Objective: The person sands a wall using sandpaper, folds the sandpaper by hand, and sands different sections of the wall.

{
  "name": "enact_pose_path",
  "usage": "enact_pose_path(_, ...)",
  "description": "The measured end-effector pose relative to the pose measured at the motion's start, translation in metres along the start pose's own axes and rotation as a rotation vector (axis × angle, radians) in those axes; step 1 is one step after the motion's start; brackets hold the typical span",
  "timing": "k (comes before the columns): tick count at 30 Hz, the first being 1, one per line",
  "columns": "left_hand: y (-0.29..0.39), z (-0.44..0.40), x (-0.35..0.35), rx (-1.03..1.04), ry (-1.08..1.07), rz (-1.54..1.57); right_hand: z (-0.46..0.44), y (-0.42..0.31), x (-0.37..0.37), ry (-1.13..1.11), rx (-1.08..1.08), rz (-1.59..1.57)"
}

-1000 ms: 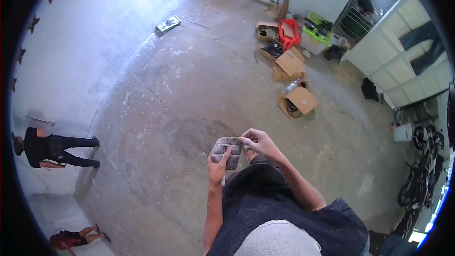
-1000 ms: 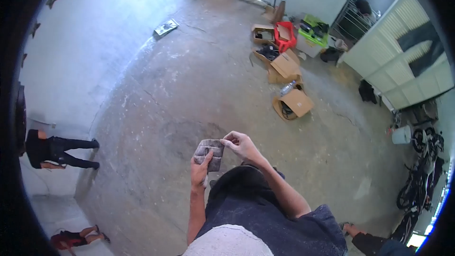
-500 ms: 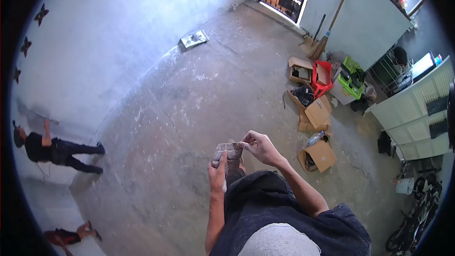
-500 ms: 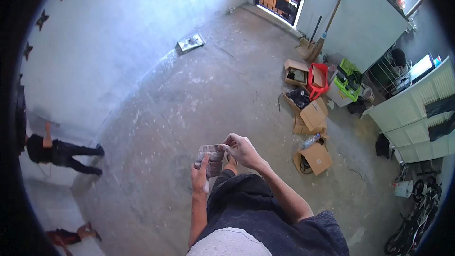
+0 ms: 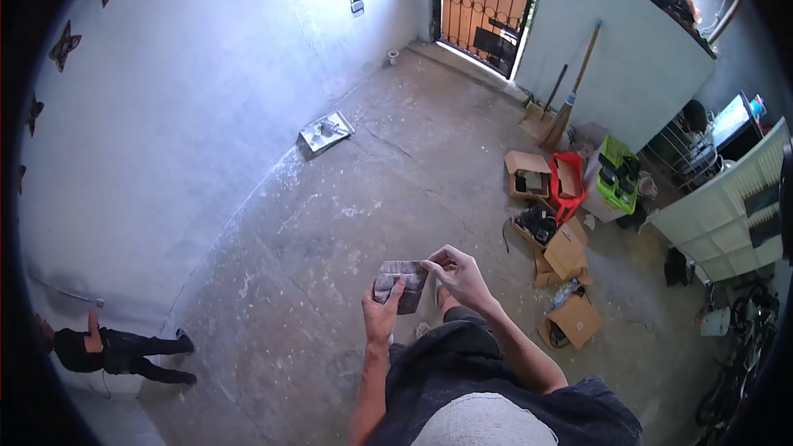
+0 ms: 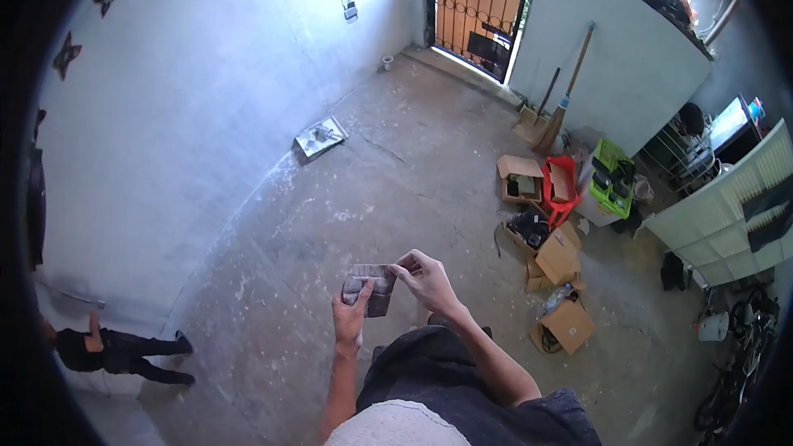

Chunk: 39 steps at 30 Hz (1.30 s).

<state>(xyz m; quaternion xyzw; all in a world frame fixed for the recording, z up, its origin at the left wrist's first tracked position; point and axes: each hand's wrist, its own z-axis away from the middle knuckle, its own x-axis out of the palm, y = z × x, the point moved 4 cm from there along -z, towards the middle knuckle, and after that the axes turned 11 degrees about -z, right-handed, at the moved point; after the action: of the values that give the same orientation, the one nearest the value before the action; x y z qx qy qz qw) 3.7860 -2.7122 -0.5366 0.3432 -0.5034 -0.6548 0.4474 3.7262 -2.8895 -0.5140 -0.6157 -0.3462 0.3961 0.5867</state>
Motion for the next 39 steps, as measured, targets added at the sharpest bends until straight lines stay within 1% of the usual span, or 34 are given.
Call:
enact_pose_path(2,0.006,-0.042,0.002,-0.027,0.009,0.026,-0.044,0.009,0.001,-0.089,0.149,-0.356)
enact_pose_path(3,0.009,-0.064,0.006,-0.039,0.005,0.081,-0.067,0.011,-0.002,-0.145,0.212,-0.397)
enact_pose_path(4,0.012,-0.089,0.012,-0.049,-0.001,0.138,-0.091,0.016,-0.003,-0.151,0.204,-0.398)
enact_pose_path(6,0.017,-0.142,0.025,-0.048,-0.016,0.164,-0.138,0.036,0.0,-0.148,0.337,-0.787)
enact_pose_path(7,0.024,-0.164,0.031,-0.06,-0.034,0.188,-0.163,0.038,0.003,-0.172,0.379,-0.895)
enact_pose_path(8,0.036,-0.186,0.037,-0.056,-0.028,0.186,-0.189,0.036,0.003,-0.18,0.378,-0.898)
enact_pose_path(10,0.067,-0.231,0.053,0.0,-0.053,0.216,-0.237,0.028,0.006,-0.147,0.453,-1.118)
enact_pose_path(11,0.08,-0.253,0.058,0.016,-0.048,0.218,-0.264,0.028,0.005,-0.16,0.476,-1.149)
enact_pose_path(12,0.091,-0.277,0.062,0.035,-0.02,0.173,-0.296,0.024,0.001,-0.175,0.455,-1.146)
enact_pose_path(14,0.111,-0.32,0.067,0.043,0.017,0.13,-0.347,0.007,-0.007,-0.246,0.344,-0.917)
enact_pose_path(15,0.119,-0.339,0.066,0.033,0.056,0.105,-0.374,0.001,-0.015,-0.24,0.307,-0.761)
enact_pose_path(16,0.128,-0.36,0.065,0.028,0.091,0.083,-0.396,-0.006,-0.02,-0.244,0.31,-0.754)
enact_pose_path(18,0.14,-0.399,0.07,0.016,0.075,0.116,-0.446,-0.019,-0.031,-0.291,0.125,-0.404)
enact_pose_path(20,0.147,-0.443,0.079,0.004,0.009,0.176,-0.489,-0.016,-0.031,-0.279,0.126,-0.415)
enact_pose_path(21,0.15,-0.464,0.083,-0.043,-0.022,0.215,-0.511,-0.01,-0.03,-0.261,0.132,-0.399)
enact_pose_path(22,0.151,-0.489,0.088,-0.038,-0.028,0.215,-0.533,-0.005,-0.028,-0.243,0.135,-0.383)
enact_pose_path(23,0.149,-0.516,0.089,-0.014,0.007,0.165,-0.556,-0.001,-0.027,-0.187,0.112,-0.324)
enact_pose_path(24,0.149,-0.542,0.091,0.01,0.04,0.114,-0.581,0.003,-0.026,-0.18,0.102,-0.324)
enact_pose_path(26,0.161,-0.591,0.098,0.032,0.039,0.142,-0.627,-0.001,-0.024,-0.077,-0.047,-0.002)
enact_pose_path(27,0.167,-0.617,0.1,0.036,0.042,0.131,-0.651,-0.002,-0.022,0.002,-0.155,0.082)
enact_pose_path(28,0.175,-0.643,0.103,0.043,0.046,0.122,-0.675,-0.004,-0.019,0.01,-0.157,0.084)
enact_pose_path(30,0.195,-0.693,0.105,0.091,0.047,0.107,-0.722,-0.017,-0.018,0.109,-0.252,0.102)
enact_pose_path(32,0.224,-0.744,0.111,0.119,0.014,0.065,-0.77,-0.033,-0.019,0.147,-0.29,0.125)
enact_pose_path(34,0.251,-0.791,0.12,0.142,-0.017,0.092,-0.816,-0.039,-0.023,0.17,-0.194,-0.005)
enact_pose_path(35,0.265,-0.813,0.126,0.136,-0.076,0.148,-0.837,-0.03,-0.026,0.123,-0.047,-0.16)
enact_pose_path(36,0.277,-0.832,0.133,0.122,-0.138,0.199,-0.856,-0.024,-0.032,0.138,-0.037,-0.166)
enact_pose_path(38,0.298,-0.867,0.152,0.125,-0.186,0.205,-0.896,-0.009,-0.041,0.05,0.044,-0.733)
enact_pose_path(39,0.308,-0.884,0.165,0.119,-0.199,0.197,-0.914,0.0,-0.044,-0.111,0.076,-0.786)
